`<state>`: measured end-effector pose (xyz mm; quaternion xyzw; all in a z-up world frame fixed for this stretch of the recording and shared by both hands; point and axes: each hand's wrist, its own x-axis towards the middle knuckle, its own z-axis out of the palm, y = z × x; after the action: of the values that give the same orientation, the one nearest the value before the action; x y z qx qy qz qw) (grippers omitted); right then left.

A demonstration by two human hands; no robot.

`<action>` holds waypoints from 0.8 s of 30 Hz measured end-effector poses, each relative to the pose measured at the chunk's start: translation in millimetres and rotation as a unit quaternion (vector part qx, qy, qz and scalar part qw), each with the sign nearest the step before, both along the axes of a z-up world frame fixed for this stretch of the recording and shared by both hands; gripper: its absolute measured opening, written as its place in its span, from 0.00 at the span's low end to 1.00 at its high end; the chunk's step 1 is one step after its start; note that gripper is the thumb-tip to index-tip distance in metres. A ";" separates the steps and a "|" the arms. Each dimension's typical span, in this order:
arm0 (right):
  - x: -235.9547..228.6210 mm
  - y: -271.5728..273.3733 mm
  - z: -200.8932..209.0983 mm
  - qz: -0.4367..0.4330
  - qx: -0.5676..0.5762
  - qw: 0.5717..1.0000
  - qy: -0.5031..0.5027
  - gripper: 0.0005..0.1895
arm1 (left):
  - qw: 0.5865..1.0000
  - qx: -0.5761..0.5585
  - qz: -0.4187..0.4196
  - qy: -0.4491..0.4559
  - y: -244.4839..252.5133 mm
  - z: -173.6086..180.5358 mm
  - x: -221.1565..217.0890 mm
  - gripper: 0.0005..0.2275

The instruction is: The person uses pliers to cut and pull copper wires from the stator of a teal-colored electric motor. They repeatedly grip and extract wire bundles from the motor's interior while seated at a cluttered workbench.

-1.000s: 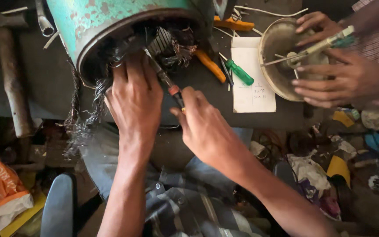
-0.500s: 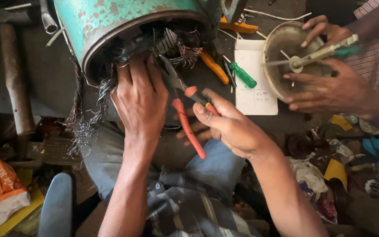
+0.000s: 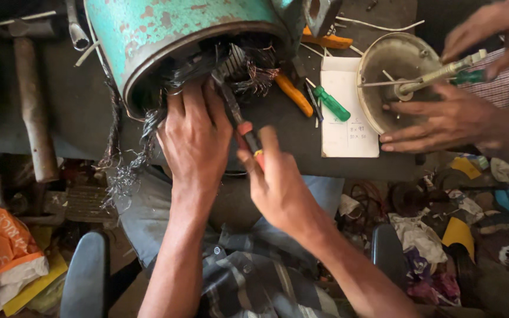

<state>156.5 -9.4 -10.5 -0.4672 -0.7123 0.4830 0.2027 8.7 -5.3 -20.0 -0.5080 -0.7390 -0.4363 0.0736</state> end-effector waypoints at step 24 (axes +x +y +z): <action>22.9 62.7 61.0 0.120 -0.124 0.982 -0.078 0.23 | 0.991 -0.118 0.002 -0.063 -8.7 29.7 3.7 0.08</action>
<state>179.4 53.3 50.5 -0.4359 -0.7114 0.5506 0.0281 12.4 -14.1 9.7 -0.4836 -0.7892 -0.3772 -0.0327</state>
